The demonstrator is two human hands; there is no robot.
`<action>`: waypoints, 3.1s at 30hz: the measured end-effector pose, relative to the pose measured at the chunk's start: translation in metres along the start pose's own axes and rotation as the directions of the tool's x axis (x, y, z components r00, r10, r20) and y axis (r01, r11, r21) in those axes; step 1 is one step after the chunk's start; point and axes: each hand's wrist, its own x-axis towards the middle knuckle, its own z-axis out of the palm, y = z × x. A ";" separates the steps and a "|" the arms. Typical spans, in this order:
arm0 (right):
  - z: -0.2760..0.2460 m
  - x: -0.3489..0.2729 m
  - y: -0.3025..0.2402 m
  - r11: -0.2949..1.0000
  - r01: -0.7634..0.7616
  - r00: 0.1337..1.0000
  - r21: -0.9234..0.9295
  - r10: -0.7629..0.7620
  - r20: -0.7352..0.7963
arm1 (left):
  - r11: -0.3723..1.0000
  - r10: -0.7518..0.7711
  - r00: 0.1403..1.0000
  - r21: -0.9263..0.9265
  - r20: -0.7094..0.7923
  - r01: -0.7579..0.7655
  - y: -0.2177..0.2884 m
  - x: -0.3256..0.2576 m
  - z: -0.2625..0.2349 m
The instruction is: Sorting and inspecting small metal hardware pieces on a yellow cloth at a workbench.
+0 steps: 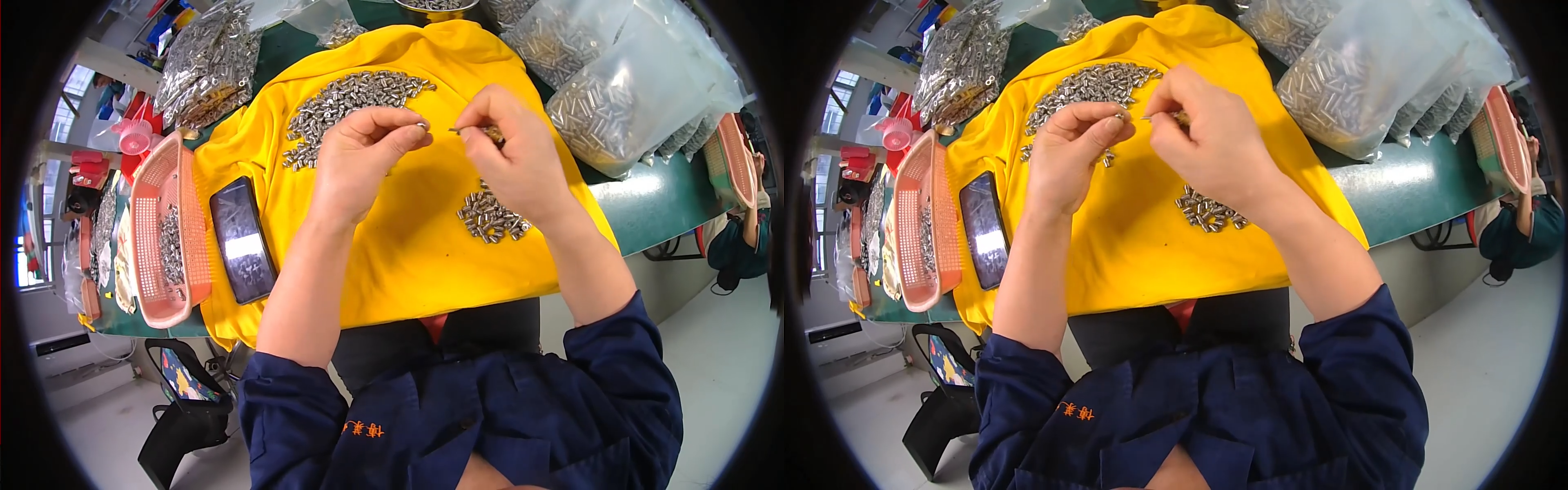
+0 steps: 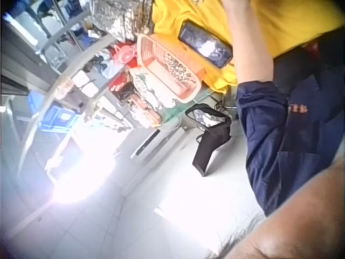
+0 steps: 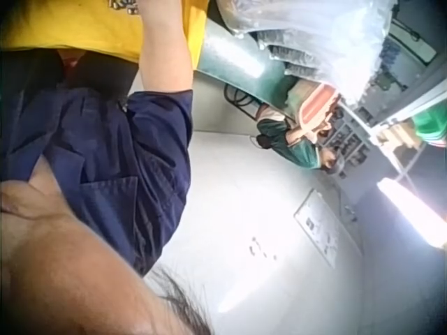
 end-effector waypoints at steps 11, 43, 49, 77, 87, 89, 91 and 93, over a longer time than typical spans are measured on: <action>0.001 -0.001 -0.001 0.999 -0.003 0.998 0.048 -0.001 0.068 | 0.998 0.012 0.994 -0.057 0.108 -0.006 -0.001 -0.006 0.006; -0.008 0.001 -0.005 0.987 -0.017 0.998 0.161 0.008 0.056 | 0.970 -0.017 0.989 -0.238 0.149 0.053 0.000 -0.003 -0.008; -0.001 0.001 -0.004 0.963 -0.047 0.994 0.265 0.019 0.106 | 0.947 -0.013 0.987 -0.314 0.160 0.063 -0.003 -0.008 0.003; -0.015 0.004 0.000 0.968 -0.096 0.985 0.233 0.127 -0.121 | 1.000 -0.013 1.000 -0.028 -0.020 0.013 0.011 0.003 -0.027; -0.003 -0.002 -0.005 0.985 0.173 0.983 0.022 -0.171 -0.071 | 0.554 0.233 0.952 0.777 0.199 -0.298 0.030 0.148 0.000; -0.006 -0.001 -0.003 0.988 0.154 0.982 -0.025 -0.156 -0.107 | 0.608 0.284 0.950 0.742 0.127 -0.281 0.039 0.175 0.007; -0.007 -0.001 0.000 0.989 0.145 0.983 -0.023 -0.147 -0.114 | 0.528 0.332 0.933 0.792 0.141 -0.308 0.045 0.172 0.004; -0.006 0.000 0.003 0.990 0.137 0.983 -0.016 -0.138 -0.118 | 0.450 0.377 0.914 0.832 0.150 -0.323 0.046 0.157 -0.004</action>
